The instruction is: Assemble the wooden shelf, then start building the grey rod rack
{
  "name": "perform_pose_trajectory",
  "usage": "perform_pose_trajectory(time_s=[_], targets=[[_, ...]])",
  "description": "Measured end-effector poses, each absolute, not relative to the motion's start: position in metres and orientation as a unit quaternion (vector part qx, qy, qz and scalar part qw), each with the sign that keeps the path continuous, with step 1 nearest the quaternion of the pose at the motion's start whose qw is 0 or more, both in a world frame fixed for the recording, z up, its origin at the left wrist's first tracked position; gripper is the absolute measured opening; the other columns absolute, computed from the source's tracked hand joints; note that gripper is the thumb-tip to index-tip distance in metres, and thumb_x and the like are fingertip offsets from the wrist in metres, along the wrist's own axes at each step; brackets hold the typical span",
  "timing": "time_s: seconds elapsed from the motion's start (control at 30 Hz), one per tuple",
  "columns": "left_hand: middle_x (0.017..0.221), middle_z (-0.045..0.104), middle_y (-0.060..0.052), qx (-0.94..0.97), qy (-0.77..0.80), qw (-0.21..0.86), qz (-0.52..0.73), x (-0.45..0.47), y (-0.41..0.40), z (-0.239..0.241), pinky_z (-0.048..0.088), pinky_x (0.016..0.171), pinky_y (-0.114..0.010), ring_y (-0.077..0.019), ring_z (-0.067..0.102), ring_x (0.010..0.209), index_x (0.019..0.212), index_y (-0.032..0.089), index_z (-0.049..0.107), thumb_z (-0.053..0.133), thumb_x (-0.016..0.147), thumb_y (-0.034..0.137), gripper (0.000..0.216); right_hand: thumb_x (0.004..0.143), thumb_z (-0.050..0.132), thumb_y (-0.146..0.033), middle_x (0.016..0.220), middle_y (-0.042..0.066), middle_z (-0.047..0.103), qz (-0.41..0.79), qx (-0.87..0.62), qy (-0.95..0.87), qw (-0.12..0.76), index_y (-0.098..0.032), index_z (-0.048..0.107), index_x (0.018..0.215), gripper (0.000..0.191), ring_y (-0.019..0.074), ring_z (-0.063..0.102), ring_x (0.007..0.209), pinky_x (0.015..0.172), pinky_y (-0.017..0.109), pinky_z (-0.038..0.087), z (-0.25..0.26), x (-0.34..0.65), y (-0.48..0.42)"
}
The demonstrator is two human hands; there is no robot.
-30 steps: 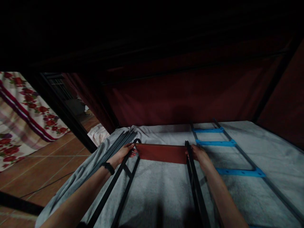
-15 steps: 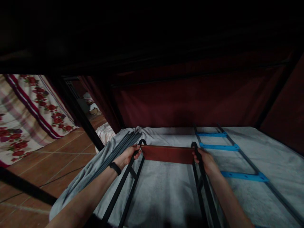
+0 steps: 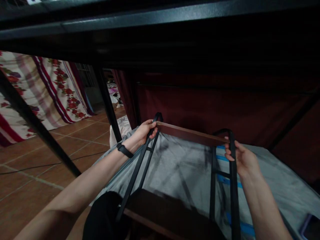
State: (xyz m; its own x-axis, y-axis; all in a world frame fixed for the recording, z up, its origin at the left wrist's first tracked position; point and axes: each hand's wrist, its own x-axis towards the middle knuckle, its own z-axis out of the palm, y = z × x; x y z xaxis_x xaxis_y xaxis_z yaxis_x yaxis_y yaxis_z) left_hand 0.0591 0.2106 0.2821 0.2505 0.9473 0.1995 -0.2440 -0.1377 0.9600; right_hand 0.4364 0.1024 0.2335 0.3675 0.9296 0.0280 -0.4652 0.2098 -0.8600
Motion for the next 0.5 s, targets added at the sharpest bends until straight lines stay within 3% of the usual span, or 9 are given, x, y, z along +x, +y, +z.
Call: perform_pose_trajectory(time_s=[0.2,0.5], targets=[[0.056,0.053,0.006,0.572,0.253,0.506,0.594,0.059,0.182,0.316,0.026,0.032,-0.016,-0.0057,0.041,0.035,0.088,0.018,0.055,0.069,0.082,0.029,0.018,0.08,0.055,-0.035,0.063,-0.001,0.057,0.386,-0.379,-0.339,0.769,-0.017,0.069,0.096,0.028,0.0083,0.045,0.043,0.03,0.016,0.03,0.274,0.419,0.084],[0.052,0.056,0.006,0.539,0.245,0.418,0.689,0.049,0.16,0.279,0.025,0.031,-0.018,-0.0065,0.042,0.033,0.1,0.018,0.064,0.063,0.086,0.057,0.041,0.081,0.054,-0.051,0.052,-0.005,0.052,0.246,-0.423,-0.326,0.809,-0.018,0.066,0.088,0.036,0.008,0.041,0.035,0.028,0.017,0.029,0.249,0.385,0.075]])
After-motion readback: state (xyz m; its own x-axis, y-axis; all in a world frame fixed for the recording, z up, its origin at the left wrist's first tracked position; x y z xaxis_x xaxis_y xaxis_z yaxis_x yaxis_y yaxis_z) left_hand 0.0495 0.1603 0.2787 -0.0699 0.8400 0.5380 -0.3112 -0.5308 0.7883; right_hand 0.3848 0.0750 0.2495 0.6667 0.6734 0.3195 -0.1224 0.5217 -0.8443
